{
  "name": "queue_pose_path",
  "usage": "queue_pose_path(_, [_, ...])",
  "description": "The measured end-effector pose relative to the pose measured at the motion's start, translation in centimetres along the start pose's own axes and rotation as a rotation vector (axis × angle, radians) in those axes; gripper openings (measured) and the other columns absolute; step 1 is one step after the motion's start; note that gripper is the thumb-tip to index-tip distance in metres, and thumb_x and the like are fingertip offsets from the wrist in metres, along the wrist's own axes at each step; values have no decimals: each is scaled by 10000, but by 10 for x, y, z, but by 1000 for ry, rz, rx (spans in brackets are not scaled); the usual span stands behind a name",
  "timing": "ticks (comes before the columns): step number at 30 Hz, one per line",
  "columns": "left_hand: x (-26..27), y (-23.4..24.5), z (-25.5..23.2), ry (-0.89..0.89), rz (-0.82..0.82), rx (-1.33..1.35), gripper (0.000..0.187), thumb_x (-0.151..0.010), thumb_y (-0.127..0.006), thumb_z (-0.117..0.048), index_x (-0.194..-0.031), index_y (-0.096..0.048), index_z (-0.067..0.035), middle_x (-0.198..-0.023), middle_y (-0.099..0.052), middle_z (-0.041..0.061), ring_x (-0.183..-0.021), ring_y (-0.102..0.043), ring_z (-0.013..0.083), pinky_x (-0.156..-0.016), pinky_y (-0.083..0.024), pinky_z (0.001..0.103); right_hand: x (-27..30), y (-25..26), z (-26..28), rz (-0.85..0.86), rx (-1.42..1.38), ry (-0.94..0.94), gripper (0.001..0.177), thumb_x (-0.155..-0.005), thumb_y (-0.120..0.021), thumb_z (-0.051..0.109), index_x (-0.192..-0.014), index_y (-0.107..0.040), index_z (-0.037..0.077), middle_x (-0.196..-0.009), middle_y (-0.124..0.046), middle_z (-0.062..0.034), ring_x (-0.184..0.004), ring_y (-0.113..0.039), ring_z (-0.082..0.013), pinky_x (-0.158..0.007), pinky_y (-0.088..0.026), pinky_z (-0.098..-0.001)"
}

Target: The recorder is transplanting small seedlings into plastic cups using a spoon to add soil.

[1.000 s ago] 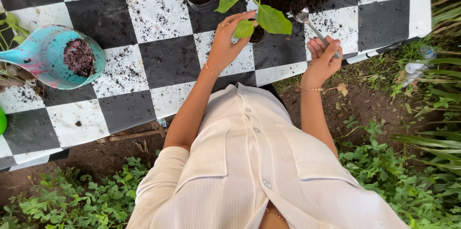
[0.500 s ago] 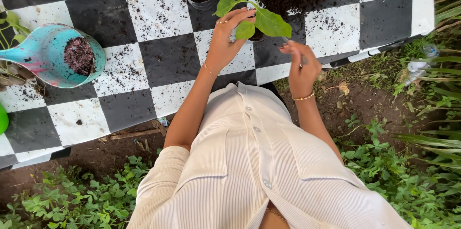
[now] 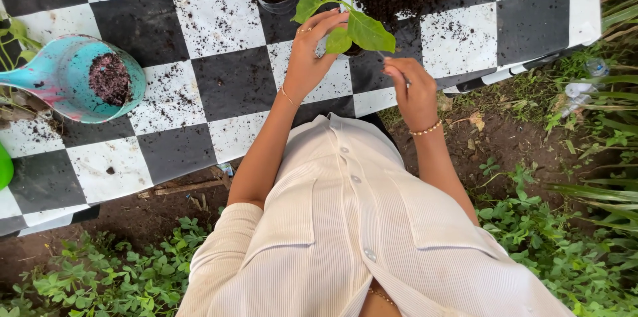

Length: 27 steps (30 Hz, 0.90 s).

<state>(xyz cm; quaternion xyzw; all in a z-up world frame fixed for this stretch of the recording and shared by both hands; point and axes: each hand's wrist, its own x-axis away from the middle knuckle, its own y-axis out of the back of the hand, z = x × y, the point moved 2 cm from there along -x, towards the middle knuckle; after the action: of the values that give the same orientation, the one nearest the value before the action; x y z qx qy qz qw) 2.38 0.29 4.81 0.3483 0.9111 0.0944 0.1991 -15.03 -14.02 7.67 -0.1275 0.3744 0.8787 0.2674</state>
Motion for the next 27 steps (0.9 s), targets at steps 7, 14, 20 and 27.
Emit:
queue_pose_path(7, [1,1,-6,-32,-5,18,620,-743,-718,85,-1317,-646,-140,-1228,-746,29,-1306,-583,205,-1131,-425,374,-10,-2,0,30,61,52,132,-1017,-687,38,-1076,-743,-66,-972,-749,-175,-743,-674,-214,-656,-564,-271])
queue_pose_path(14, [5,2,3,-19,-46,5,529,-803,-799,17,-1302,-661,-95,-1329,-666,103,-1256,-606,234,-1081,-471,365,-20,0,26,25,16,-42,85,-1002,-672,-52,-1077,-707,-65,-997,-695,-122,-709,-602,-177,-624,-467,-280])
queue_pose_path(20, [6,-1,5,-14,-26,14,567,-774,-764,51,-1302,-651,-119,-1258,-703,53,-1293,-583,226,-1110,-440,373,-14,-4,22,23,-24,-95,96,-1011,-629,-55,-1084,-689,-70,-1015,-678,-129,-767,-652,-203,-677,-516,-295])
queue_pose_path(27, [7,0,7,4,-37,-6,513,-823,-688,46,-1310,-651,-115,-1377,-631,81,-1274,-603,249,-1112,-443,374,-17,-9,27,7,-80,-109,96,-1015,-623,-67,-1086,-681,-98,-1009,-675,-136,-754,-654,-202,-682,-546,-286])
